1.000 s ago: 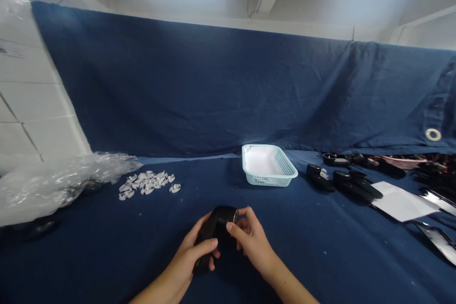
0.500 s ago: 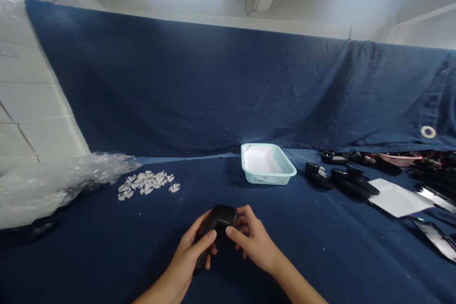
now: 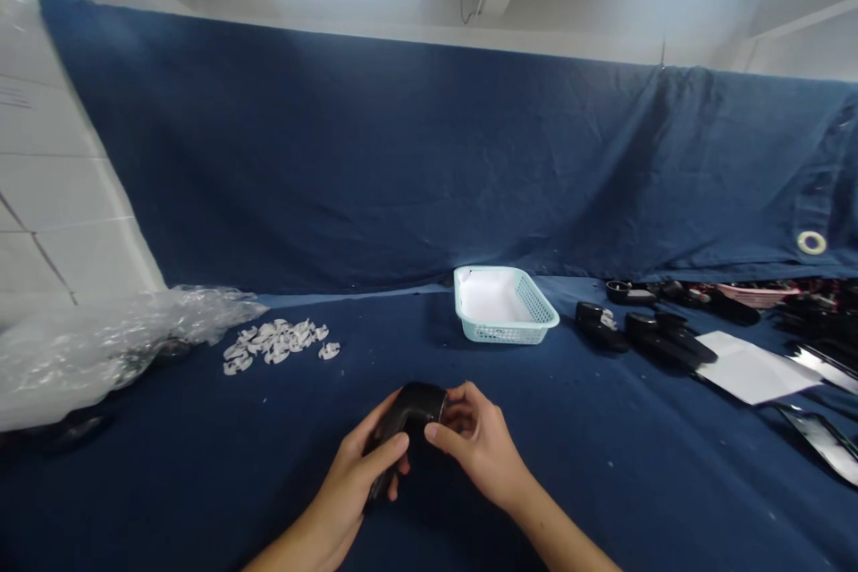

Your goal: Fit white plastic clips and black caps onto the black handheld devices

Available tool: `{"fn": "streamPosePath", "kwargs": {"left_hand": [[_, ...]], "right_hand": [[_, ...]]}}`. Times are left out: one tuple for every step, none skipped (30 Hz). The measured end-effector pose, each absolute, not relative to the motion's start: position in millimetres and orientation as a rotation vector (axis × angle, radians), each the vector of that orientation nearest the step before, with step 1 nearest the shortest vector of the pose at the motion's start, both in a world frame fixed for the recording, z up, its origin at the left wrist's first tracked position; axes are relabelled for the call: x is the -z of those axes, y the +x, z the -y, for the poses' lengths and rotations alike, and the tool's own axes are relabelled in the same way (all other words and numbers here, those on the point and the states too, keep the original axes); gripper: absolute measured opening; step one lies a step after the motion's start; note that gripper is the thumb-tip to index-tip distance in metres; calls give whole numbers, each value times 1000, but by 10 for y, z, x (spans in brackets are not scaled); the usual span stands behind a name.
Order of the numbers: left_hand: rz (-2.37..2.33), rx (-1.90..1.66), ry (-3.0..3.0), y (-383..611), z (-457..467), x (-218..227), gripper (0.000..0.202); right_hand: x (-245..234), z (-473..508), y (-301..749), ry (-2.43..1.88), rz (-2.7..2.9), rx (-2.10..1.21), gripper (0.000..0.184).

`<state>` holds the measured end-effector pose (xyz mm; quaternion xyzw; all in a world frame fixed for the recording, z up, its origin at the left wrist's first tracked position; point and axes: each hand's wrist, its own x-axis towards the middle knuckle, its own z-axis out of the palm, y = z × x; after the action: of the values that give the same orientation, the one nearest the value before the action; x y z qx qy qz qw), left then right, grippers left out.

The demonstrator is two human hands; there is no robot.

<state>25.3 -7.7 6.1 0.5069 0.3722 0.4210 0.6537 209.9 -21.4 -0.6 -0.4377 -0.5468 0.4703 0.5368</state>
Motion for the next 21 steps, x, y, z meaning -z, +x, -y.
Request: {"fn": "streamPosePath", "kwargs": {"left_hand": [[-840, -951, 1150, 250, 75, -69, 69], [-838, -948, 1152, 248, 71, -76, 69], [-839, -943, 1152, 246, 67, -81, 69], [-840, -938, 1152, 244, 63, -85, 69], [-841, -933, 1152, 243, 60, -87, 69], [-843, -930, 1151, 243, 57, -87, 70], [-844, -929, 1151, 243, 56, -87, 70], [-845, -927, 1154, 243, 55, -86, 70], [-847, -924, 1156, 243, 56, -84, 70], [-850, -923, 1159, 243, 57, -82, 70], [-853, -923, 1161, 244, 58, -80, 70], [-856, -924, 1161, 244, 59, -77, 70], [-856, -926, 1160, 244, 60, -73, 71], [-854, -928, 1158, 245, 60, -69, 71], [-852, -929, 1158, 247, 59, -63, 72], [-849, -929, 1157, 249, 58, -57, 72], [-849, -927, 1157, 252, 55, -50, 73], [-851, -926, 1156, 254, 52, -43, 73], [-856, -929, 1155, 256, 48, -37, 73], [-860, -931, 1154, 258, 44, -31, 74], [-860, -931, 1156, 257, 39, -27, 74]], "right_hand": [[8, 212, 2095, -1035, 1284, -1126, 34], [9, 208, 2092, -1029, 1267, -1133, 35], [9, 204, 2091, -1022, 1253, -1144, 35], [9, 199, 2090, -1015, 1240, -1156, 35], [6, 195, 2090, -1008, 1230, -1170, 36], [2, 191, 2090, -1002, 1220, -1182, 36], [-3, 189, 2090, -997, 1211, -1193, 37], [-9, 188, 2090, -993, 1201, -1204, 37], [-16, 189, 2090, -992, 1190, -1212, 38], [-22, 191, 2090, -995, 1179, -1221, 39], [-29, 193, 2089, -999, 1168, -1228, 39], [-33, 195, 2087, -1005, 1156, -1234, 39], [-36, 196, 2086, -1011, 1144, -1239, 39], [-36, 194, 2085, -1020, 1132, -1242, 40], [-33, 190, 2084, -1030, 1121, -1244, 40], [-27, 184, 2083, -1041, 1111, -1246, 41], [-18, 176, 2082, -1051, 1102, -1248, 42], [-7, 168, 2081, -1059, 1095, -1249, 43], [6, 160, 2079, -1063, 1092, -1248, 43], [21, 154, 2076, -1058, 1091, -1247, 43], [38, 149, 2071, -1047, 1088, -1246, 43]]}}
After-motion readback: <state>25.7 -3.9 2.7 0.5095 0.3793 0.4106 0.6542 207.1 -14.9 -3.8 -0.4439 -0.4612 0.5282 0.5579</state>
